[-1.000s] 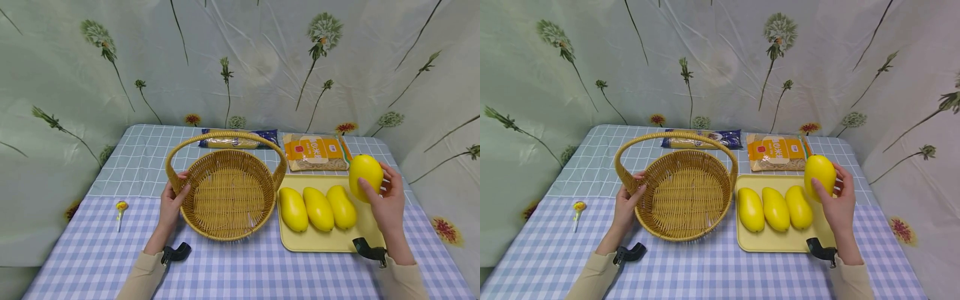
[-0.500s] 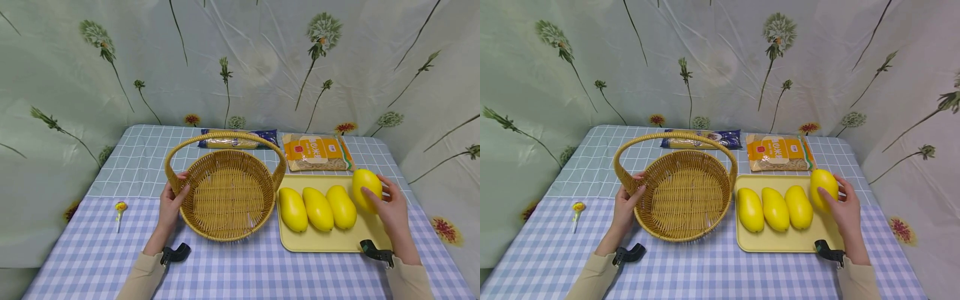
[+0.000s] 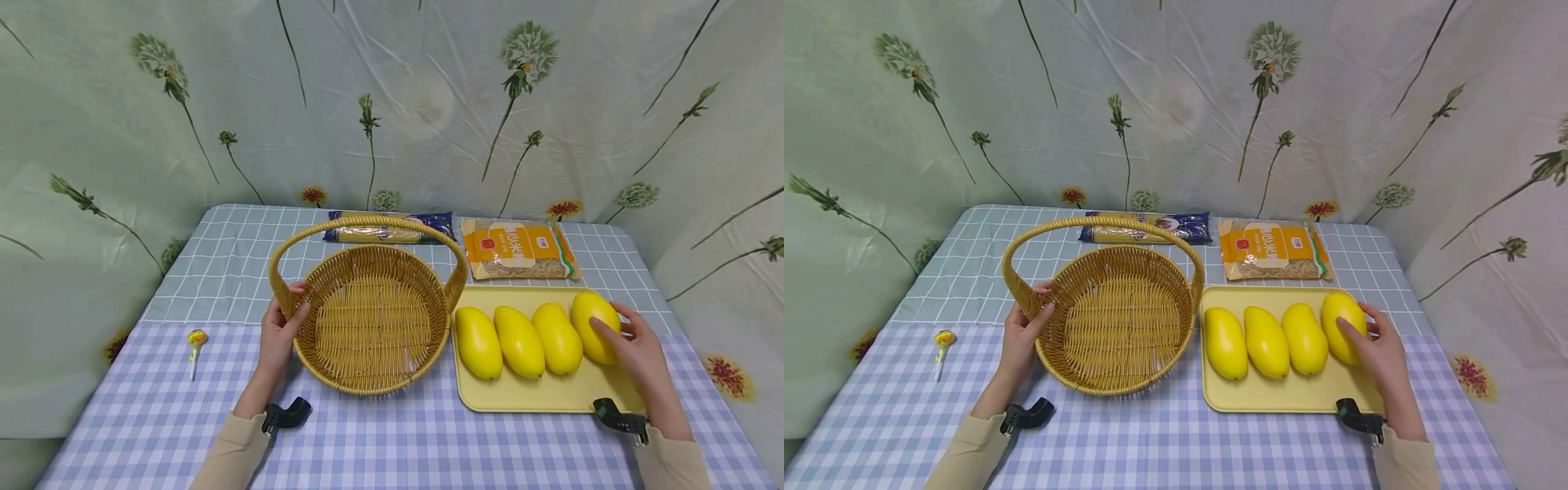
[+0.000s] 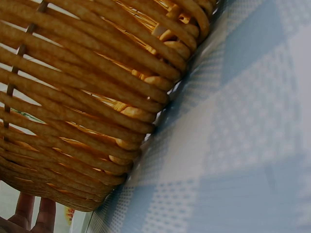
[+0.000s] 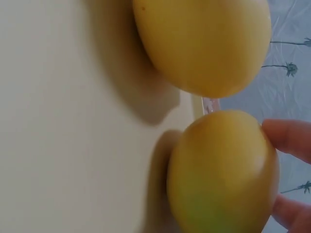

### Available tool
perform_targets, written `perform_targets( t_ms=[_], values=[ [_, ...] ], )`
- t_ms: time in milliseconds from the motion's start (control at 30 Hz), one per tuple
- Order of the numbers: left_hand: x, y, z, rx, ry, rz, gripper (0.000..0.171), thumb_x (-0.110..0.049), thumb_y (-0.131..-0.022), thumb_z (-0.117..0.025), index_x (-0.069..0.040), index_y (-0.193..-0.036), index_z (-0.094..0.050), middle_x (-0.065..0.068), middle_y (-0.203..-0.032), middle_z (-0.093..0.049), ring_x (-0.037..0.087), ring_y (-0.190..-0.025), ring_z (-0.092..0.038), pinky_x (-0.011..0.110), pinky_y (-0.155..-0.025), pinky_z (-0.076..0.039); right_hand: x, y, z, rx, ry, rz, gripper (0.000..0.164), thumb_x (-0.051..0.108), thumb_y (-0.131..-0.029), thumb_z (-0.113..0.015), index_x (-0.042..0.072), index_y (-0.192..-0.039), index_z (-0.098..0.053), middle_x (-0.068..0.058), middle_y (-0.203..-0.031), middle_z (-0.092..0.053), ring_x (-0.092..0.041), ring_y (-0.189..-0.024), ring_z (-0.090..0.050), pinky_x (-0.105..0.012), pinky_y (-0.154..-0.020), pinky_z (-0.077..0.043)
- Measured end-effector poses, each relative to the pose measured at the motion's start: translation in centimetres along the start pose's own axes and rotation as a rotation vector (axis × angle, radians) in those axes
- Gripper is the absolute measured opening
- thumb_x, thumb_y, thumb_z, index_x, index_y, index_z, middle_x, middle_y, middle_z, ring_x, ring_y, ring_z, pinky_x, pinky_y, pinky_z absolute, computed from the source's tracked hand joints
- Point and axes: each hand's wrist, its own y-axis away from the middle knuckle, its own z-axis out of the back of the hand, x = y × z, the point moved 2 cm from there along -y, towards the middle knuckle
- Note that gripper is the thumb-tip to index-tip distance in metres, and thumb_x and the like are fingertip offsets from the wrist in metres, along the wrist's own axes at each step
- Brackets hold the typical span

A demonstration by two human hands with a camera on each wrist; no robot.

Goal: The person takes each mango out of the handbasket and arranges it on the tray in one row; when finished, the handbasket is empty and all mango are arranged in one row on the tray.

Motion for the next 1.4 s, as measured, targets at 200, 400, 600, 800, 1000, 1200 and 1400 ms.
perform_targets(
  t_ms=[200,400,600,800,1000,1200,1400],
  values=[
    [0.0,0.0,0.0,-0.003,0.002,0.004,0.029,0.004,-0.093,-0.054,0.016,-0.116,-0.042,0.019,-0.131,-0.051,0.027,-0.126,-0.042,0.027,-0.103,-0.033,-0.1,0.1,0.4,0.074,0.017,-0.019,0.081,0.051,-0.095,-0.046,-0.003,-0.147,-0.018,-0.039,-0.134,-0.028,-0.051,-0.113,-0.033,-0.055,-0.084,-0.036],
    [-0.1,0.1,0.0,0.001,0.002,0.002,0.028,0.004,-0.093,-0.054,0.016,-0.116,-0.043,0.018,-0.132,-0.051,0.025,-0.125,-0.043,0.027,-0.104,-0.032,-0.4,0.2,0.8,0.147,0.035,-0.056,0.084,0.054,-0.095,-0.043,-0.005,-0.147,-0.013,-0.041,-0.134,-0.025,-0.051,-0.111,-0.033,-0.056,-0.086,-0.037],
    [-0.1,0.0,-0.1,0.010,0.007,-0.006,0.028,0.005,-0.093,-0.053,0.016,-0.116,-0.043,0.019,-0.132,-0.050,0.025,-0.125,-0.043,0.028,-0.104,-0.033,-0.9,0.4,1.1,0.216,0.030,-0.085,0.088,0.057,-0.094,-0.041,-0.005,-0.147,-0.008,-0.042,-0.133,-0.025,-0.051,-0.109,-0.035,-0.055,-0.086,-0.039],
    [0.0,0.0,0.0,0.016,0.014,-0.018,0.028,0.005,-0.093,-0.054,0.016,-0.116,-0.043,0.019,-0.132,-0.050,0.025,-0.125,-0.042,0.028,-0.104,-0.033,-1.0,0.5,1.4,0.265,0.032,-0.074,0.087,0.056,-0.095,-0.039,-0.006,-0.147,-0.006,-0.042,-0.133,-0.024,-0.051,-0.110,-0.034,-0.058,-0.088,-0.037],
    [0.2,-0.1,0.2,0.018,0.018,-0.024,0.029,0.004,-0.093,-0.054,0.016,-0.117,-0.043,0.021,-0.133,-0.049,0.025,-0.126,-0.042,0.028,-0.103,-0.033,-0.8,0.5,1.4,0.280,0.035,-0.070,0.086,0.055,-0.096,-0.037,-0.007,-0.147,-0.005,-0.043,-0.134,-0.022,-0.053,-0.113,-0.032,-0.063,-0.092,-0.033],
    [0.1,0.0,0.1,0.014,0.003,-0.013,0.029,0.004,-0.093,-0.055,0.016,-0.116,-0.043,0.019,-0.132,-0.050,0.025,-0.125,-0.043,0.027,-0.103,-0.033,-0.7,0.5,1.7,0.247,0.059,-0.108,0.084,0.055,-0.097,-0.034,-0.006,-0.147,-0.004,-0.043,-0.134,-0.019,-0.054,-0.113,-0.029,-0.064,-0.094,-0.032],
    [0.0,0.0,0.1,0.008,-0.006,-0.008,0.028,0.003,-0.093,-0.055,0.015,-0.116,-0.043,0.020,-0.132,-0.050,0.024,-0.125,-0.043,0.027,-0.103,-0.033,-1.0,0.9,2.1,0.153,0.098,-0.104,0.084,0.056,-0.096,-0.037,-0.007,-0.146,-0.014,-0.041,-0.133,-0.024,-0.054,-0.110,-0.034,-0.062,-0.087,-0.039]
  ],
)
